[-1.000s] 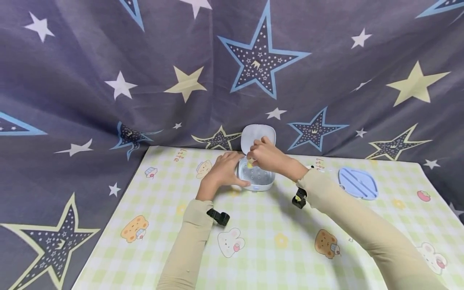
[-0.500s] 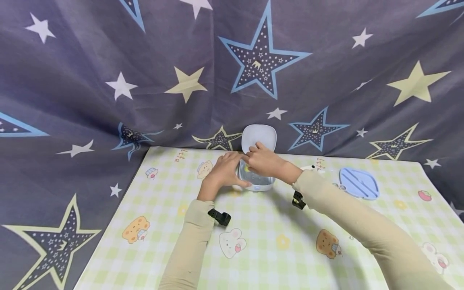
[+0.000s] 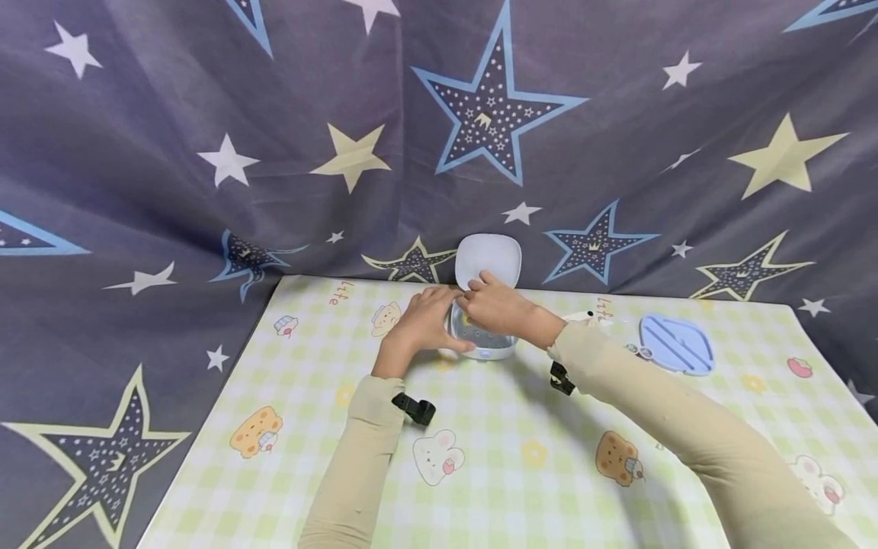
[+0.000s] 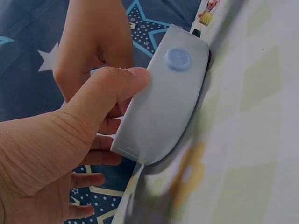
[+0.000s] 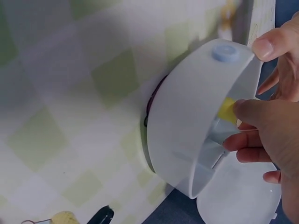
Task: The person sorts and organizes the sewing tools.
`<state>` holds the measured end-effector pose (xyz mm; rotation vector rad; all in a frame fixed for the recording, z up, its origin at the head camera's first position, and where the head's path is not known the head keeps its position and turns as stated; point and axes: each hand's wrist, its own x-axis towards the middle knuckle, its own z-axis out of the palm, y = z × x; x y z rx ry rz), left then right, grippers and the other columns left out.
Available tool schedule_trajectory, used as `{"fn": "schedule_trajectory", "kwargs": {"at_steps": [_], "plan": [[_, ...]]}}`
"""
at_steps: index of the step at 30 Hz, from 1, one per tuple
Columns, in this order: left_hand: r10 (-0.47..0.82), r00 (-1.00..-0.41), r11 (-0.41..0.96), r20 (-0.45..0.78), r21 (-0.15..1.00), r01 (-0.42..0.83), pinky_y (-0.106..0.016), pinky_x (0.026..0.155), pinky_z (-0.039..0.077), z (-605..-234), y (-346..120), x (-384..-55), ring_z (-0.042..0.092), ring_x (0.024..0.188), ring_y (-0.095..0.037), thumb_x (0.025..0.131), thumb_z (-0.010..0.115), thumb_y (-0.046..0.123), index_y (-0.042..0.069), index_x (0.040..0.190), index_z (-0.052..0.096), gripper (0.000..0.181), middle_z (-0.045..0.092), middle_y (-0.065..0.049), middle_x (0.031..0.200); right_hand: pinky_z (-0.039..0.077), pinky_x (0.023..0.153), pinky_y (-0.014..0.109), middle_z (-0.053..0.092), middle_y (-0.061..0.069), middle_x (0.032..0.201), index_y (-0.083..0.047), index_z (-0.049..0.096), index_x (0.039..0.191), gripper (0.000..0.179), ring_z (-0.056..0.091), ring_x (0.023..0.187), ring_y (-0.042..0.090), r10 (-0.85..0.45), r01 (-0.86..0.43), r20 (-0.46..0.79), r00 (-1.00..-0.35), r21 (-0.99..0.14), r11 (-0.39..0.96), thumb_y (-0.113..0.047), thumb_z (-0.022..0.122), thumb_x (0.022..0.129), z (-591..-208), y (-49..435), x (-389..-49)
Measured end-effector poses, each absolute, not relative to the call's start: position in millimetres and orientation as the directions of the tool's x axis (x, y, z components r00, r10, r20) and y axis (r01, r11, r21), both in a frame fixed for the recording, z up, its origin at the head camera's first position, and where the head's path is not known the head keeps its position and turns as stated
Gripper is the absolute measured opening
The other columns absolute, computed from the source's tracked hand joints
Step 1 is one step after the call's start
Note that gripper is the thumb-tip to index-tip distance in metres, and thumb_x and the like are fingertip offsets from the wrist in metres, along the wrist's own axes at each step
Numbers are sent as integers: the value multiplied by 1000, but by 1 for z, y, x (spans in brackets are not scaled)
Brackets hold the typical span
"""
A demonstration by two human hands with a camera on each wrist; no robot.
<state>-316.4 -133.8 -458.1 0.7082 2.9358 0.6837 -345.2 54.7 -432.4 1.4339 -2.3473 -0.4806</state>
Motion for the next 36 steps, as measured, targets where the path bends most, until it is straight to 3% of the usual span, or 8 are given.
{"fn": "schedule_trajectory", "kwargs": {"at_steps": [13,20,28,36], "plan": [[443,-895,795,51,439,418,-55,124,26,-459,-135,-317,32,150,-34,73,86,57,13,153,42,101,43,-9,159,43,85,40,76,4,98,-11,68,111,27,63,91,23,-894,-776,134,-427,454,438,-33,71,94,-440,53,-344],[442,-896,799,40,437,413,-55,125,25,-460,-134,-317,32,151,-34,73,86,57,13,154,41,103,42,-8,160,43,89,41,73,5,108,-11,62,118,29,61,98,25,-876,-773,108,-471,429,468,-33,65,99,-446,55,-344],[443,-895,798,48,433,418,-55,124,26,-461,-133,-318,33,150,-34,72,86,57,13,154,42,103,43,-9,159,44,89,41,70,6,110,-10,61,117,29,60,99,25,-866,-766,133,-482,416,490,-32,64,99,-451,57,-345],[443,-894,796,67,428,427,-54,123,28,-461,-134,-319,35,148,-33,71,87,57,13,152,45,101,46,-9,157,40,86,40,69,4,103,-9,60,110,27,58,92,24,-869,-763,189,-457,419,492,-33,66,97,-451,59,-343]]}}
